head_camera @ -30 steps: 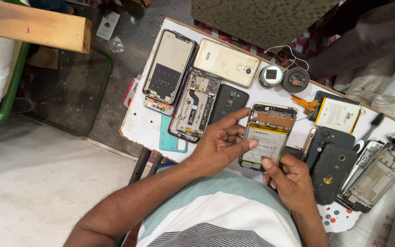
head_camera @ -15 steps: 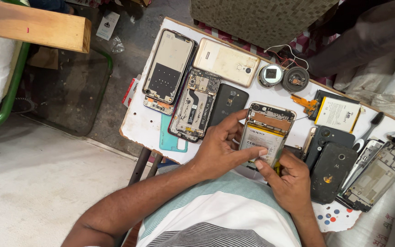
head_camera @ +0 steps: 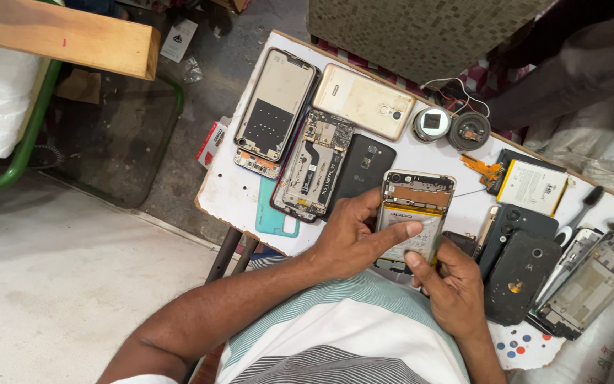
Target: The person uses a screwdriver to remove screws from a smartphone chassis, then picks up a disassembled smartphone and continues to unscrew internal components. The person handles multiple disassembled phones and tools on a cluttered workbench.
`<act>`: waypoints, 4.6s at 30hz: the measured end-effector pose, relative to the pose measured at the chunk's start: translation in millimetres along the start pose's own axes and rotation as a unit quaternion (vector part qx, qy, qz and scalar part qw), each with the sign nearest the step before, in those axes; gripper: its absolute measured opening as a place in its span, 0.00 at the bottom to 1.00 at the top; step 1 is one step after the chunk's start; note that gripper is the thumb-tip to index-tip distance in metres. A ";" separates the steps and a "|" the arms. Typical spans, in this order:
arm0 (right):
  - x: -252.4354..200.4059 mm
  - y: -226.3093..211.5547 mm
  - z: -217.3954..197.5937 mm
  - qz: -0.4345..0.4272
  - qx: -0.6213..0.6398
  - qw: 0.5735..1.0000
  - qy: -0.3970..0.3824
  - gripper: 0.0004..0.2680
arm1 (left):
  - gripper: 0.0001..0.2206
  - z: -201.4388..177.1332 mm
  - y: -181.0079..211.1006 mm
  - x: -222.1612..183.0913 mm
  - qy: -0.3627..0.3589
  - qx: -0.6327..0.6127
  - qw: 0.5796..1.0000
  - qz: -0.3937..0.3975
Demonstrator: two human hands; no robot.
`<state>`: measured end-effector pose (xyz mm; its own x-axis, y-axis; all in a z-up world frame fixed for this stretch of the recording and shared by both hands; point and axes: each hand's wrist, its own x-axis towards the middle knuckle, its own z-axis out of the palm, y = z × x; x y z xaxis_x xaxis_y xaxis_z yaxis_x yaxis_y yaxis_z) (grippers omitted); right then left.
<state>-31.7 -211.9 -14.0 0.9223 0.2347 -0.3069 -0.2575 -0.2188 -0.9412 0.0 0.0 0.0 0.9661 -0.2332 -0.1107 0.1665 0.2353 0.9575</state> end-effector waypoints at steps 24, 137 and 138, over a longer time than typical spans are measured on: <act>2.5 25.9 -12.6 0.090 0.247 0.964 -0.034 0.13 | 0.19 -0.4 -43.5 7.7 0.025 -0.110 0.988 -0.105; 21.3 11.9 -58.1 -0.262 -0.173 0.928 0.200 0.26 | 0.39 -16.3 -46.1 19.6 -0.136 0.583 0.779 0.184; 20.8 13.0 -58.1 -0.260 -0.169 0.930 0.198 0.26 | 0.39 -15.9 -46.5 19.7 -0.138 0.581 0.781 0.185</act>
<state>0.8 -264.9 -24.4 0.9476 0.0390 0.3171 0.2970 -0.4740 -0.8289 14.5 -0.5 -51.0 0.8002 -0.5834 0.1386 -0.5594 -0.6431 0.5230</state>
